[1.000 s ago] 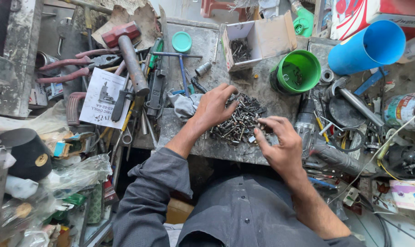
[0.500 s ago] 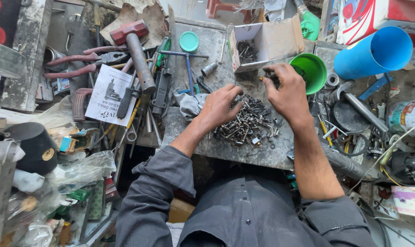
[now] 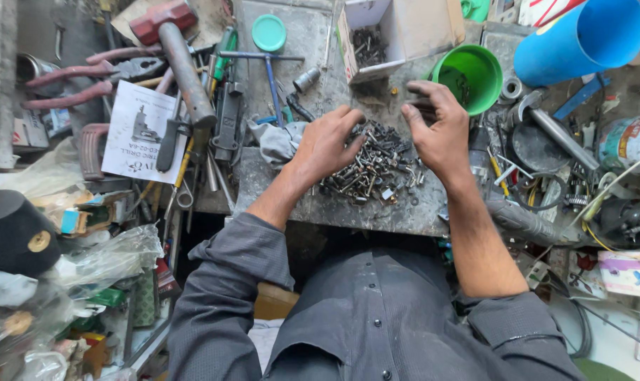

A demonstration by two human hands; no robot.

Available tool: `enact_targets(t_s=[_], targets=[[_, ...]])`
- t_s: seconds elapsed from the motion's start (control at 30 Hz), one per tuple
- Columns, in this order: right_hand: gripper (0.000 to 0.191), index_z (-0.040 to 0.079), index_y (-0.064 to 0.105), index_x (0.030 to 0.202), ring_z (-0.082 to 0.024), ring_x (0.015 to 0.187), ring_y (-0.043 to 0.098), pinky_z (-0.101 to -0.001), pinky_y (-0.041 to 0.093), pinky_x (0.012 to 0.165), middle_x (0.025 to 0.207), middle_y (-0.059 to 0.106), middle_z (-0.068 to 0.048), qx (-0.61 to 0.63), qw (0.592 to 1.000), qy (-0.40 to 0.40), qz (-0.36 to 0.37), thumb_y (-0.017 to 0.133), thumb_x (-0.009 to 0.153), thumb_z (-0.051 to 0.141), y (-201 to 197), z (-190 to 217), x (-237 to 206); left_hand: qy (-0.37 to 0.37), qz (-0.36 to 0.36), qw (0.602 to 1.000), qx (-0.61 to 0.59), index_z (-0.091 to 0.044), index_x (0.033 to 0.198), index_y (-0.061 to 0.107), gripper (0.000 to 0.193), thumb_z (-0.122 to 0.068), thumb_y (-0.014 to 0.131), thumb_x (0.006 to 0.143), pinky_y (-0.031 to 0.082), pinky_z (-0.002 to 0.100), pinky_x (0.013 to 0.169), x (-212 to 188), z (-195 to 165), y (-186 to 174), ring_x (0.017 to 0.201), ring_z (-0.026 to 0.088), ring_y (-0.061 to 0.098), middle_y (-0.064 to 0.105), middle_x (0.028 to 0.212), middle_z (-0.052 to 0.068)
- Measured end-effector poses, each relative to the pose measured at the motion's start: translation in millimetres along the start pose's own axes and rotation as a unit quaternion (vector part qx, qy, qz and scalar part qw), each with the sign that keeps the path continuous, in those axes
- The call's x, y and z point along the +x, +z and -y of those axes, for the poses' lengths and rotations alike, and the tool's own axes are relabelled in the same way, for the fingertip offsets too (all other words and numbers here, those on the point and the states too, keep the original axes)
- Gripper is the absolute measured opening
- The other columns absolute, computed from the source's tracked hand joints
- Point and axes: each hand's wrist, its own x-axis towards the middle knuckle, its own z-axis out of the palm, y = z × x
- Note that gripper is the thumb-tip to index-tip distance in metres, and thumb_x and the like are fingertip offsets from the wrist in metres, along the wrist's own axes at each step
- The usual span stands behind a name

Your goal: The person sits at a cluttered workbench and sorts a pile of metal screws and bolts, picking them up one at a time by hand and placing them into a green cup and a cardboard box on the bench. They occasionally set selected pieces aside and continue picking through the pile.

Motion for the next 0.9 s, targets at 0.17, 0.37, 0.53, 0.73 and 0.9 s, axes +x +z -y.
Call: enact_targets(t_s=[0.17, 0.37, 0.53, 0.73, 0.9], targets=[[0.024, 0.001, 0.072, 0.123, -0.009, 0.087, 0.067, -0.0248, 0.054, 0.079, 0.103, 0.074, -0.007, -0.027, 0.992, 0.12, -0.009, 0.073, 0.1, 0.007, -8, -57, -51, 0.009, -0.009, 1.0, -0.009, -0.006, 0.108, 0.06, 0.028, -0.021, 0.074, 0.089, 0.052, 0.049, 0.076, 2, 26, 25, 0.094, 0.038, 0.065, 0.06, 0.098, 0.015], [0.019, 0.003, 0.075, 0.114, -0.011, 0.08, 0.066, -0.0265, 0.052, 0.072, 0.098, 0.074, -0.007, -0.081, 0.987, 0.133, 0.022, 0.075, 0.097, 0.012, -8, -94, -101, 0.001, -0.003, 1.0, -0.003, -0.006, 0.108, 0.061, 0.028, -0.021, 0.075, 0.089, 0.052, 0.049, 0.075, 2, 34, 48, 0.093, 0.038, 0.065, 0.06, 0.097, 0.015], [0.024, 0.004, 0.075, 0.106, -0.025, 0.083, 0.071, -0.0342, 0.055, 0.073, 0.094, 0.072, -0.011, -0.119, 0.984, 0.072, 0.112, 0.081, 0.087, 0.018, 13, -88, -131, -0.003, -0.004, 1.0, -0.003, -0.005, 0.109, 0.061, 0.03, -0.021, 0.075, 0.089, 0.052, 0.049, 0.075, -1, 32, 52, 0.093, 0.038, 0.065, 0.061, 0.097, 0.015], [0.026, 0.005, 0.074, 0.11, -0.034, 0.094, 0.07, -0.0394, 0.055, 0.08, 0.105, 0.069, -0.014, -0.182, 0.972, -0.012, 0.145, 0.079, 0.086, 0.014, 23, -86, -149, -0.007, -0.003, 1.0, -0.003, -0.005, 0.11, 0.061, 0.029, -0.02, 0.075, 0.089, 0.052, 0.048, 0.075, -7, 27, 50, 0.094, 0.038, 0.065, 0.061, 0.098, 0.015], [0.02, 0.004, 0.073, 0.106, -0.027, 0.093, 0.071, -0.0373, 0.056, 0.082, 0.103, 0.071, -0.013, -0.11, 0.988, 0.045, 0.103, 0.076, 0.088, 0.012, 17, -105, -159, -0.013, 0.007, 1.0, 0.002, -0.005, 0.109, 0.061, 0.029, -0.02, 0.075, 0.088, 0.052, 0.048, 0.073, -10, 27, 51, 0.092, 0.037, 0.066, 0.061, 0.097, 0.014]])
